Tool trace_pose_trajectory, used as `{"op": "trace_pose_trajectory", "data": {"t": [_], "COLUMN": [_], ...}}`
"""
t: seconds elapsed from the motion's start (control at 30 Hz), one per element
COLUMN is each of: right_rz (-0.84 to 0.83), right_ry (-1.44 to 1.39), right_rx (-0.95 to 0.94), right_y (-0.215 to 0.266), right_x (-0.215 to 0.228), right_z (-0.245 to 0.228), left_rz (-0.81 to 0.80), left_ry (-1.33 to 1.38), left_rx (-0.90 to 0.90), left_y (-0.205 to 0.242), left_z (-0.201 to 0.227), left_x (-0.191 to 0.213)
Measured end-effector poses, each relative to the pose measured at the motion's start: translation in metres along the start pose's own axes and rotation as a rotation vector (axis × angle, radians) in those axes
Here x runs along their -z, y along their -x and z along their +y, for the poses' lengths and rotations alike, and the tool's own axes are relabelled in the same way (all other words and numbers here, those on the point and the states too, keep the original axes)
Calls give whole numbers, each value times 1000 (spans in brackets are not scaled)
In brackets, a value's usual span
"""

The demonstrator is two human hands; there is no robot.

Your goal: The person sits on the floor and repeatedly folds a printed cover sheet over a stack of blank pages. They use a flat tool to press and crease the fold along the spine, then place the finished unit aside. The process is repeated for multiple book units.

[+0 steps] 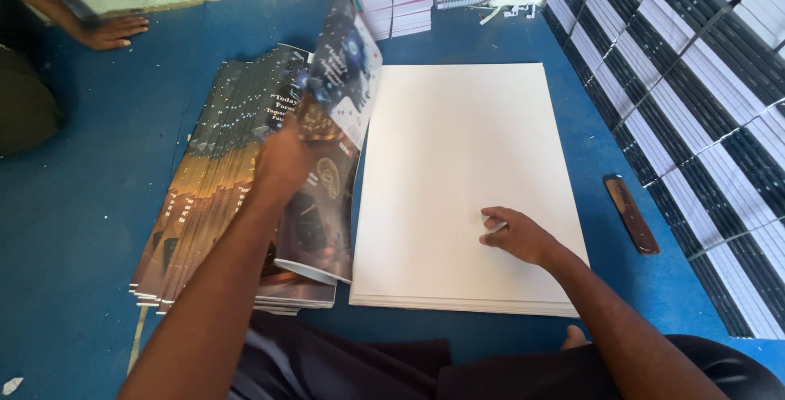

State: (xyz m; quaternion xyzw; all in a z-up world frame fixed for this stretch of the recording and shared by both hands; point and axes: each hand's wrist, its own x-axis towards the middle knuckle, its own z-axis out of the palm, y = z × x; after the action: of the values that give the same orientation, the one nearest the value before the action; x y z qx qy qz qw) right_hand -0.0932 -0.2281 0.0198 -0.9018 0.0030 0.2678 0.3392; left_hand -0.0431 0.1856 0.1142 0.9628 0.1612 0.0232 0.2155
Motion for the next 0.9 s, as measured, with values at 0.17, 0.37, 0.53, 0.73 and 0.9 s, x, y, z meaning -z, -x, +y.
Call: {"op": "trace_pose_trajectory", "data": {"t": [0.17, 0.37, 0.53, 0.73, 0.9], "right_rz": [15, 103, 261, 462, 446], "right_ry": [-14, 45, 256, 306, 383], "right_rx": [22, 35, 1, -24, -310], "right_y": [-1, 0, -2, -7, -6], "right_x": [-1, -2, 7, 31, 47], "right_z": [1, 8, 25, 52, 56], "left_rz": [43, 23, 72, 105, 169], "left_ry": [-30, -42, 118, 198, -12], "left_rx": [3, 25, -60, -227, -112], "left_y": [3, 7, -3, -1, 15], "left_z": [-22, -51, -97, -126, -114], "left_x": [7, 8, -12, -26, -25]}}
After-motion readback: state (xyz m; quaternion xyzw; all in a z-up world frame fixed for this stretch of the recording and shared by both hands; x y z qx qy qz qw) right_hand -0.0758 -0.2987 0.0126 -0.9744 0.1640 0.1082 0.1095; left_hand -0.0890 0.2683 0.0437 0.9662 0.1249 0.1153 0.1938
